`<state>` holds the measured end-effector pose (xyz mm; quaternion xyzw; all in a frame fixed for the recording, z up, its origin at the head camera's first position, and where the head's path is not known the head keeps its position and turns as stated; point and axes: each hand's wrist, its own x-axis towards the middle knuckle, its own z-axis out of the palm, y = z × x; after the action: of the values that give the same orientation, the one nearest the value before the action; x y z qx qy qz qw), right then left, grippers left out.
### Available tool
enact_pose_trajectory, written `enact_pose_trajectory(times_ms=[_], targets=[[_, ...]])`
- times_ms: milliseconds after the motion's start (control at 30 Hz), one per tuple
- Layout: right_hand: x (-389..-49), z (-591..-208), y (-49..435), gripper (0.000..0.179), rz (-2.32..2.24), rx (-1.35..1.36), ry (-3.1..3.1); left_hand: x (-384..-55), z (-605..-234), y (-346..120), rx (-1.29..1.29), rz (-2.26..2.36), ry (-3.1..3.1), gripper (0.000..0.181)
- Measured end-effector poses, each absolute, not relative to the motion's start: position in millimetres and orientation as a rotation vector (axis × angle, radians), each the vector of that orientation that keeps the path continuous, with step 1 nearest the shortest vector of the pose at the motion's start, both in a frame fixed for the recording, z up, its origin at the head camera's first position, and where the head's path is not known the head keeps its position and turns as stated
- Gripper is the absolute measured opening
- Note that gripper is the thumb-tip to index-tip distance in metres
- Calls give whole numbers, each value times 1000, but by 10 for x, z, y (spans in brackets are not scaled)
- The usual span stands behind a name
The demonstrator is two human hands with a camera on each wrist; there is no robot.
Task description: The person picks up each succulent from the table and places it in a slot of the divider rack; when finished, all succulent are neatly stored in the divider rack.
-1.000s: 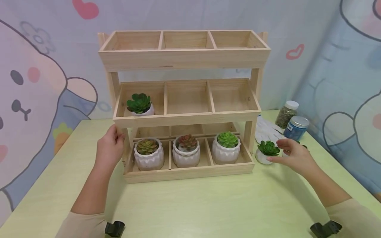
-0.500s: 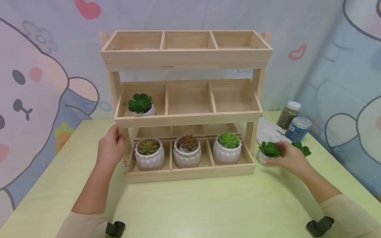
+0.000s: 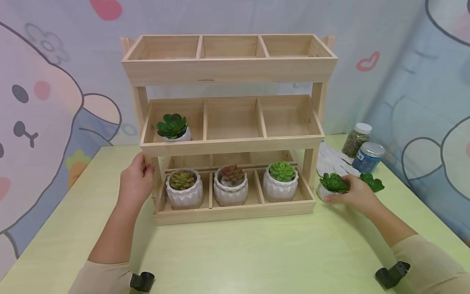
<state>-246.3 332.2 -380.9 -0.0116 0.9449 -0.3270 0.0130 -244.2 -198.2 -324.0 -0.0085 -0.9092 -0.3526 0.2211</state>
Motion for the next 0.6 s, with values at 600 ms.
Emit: enact_pose_trajectory(times_ms=[600], targets=[[-2403, -3677, 3328, 89, -1055, 31, 2985, -2446, -3252, -1985, -24, -965, -2508, 14]])
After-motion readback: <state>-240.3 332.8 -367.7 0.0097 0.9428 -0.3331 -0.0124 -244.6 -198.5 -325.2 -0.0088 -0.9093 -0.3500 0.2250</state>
